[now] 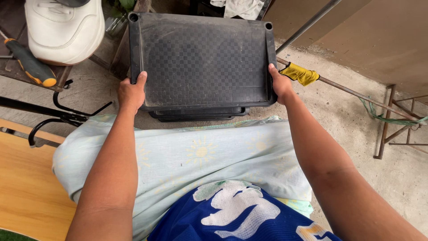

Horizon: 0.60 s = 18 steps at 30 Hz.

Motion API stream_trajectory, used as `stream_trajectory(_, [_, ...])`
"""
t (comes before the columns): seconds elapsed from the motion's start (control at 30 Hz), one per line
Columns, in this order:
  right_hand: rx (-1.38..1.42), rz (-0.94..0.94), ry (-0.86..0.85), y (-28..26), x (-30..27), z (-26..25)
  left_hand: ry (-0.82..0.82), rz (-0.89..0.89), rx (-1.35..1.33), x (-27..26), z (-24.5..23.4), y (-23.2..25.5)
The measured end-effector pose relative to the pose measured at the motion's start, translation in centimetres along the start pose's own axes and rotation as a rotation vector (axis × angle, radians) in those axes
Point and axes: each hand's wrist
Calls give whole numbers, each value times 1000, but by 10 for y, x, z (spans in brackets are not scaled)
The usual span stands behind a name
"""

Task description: The person assembles a three-step plastic stair stool by inserting black tubular legs into the corners of each step and stacking the steps together. The person repeatedly adjusts and secures the legs and steps to form a stable unit.

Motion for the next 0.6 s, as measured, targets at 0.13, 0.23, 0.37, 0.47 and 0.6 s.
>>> stream_trajectory(0.13, [-242,-31,253,-4,4,0,15,34,4,-8,6,-1])
stream_trajectory(0.23, [-270,-55,251,-10,-4,-3,41,31,48,-10,7,-1])
stream_trajectory(0.37, [-85,123,-198,-16,-20,-12,46,-1,-50,-13,3,-2])
stream_trajectory(0.47, [-29,134,-359,-12,-22,-11,31,-10,-6,-12,0,-2])
stream_trajectory(0.6, [114,2,-229,3,-6,-7,35,17,47,-9,6,0])
Point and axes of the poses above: each hand's wrist, its own x-axis towards the middle knuckle, its own z-axis out of the palm, y = z × x, and after that the axes turned 14 degrees about z, right-handed
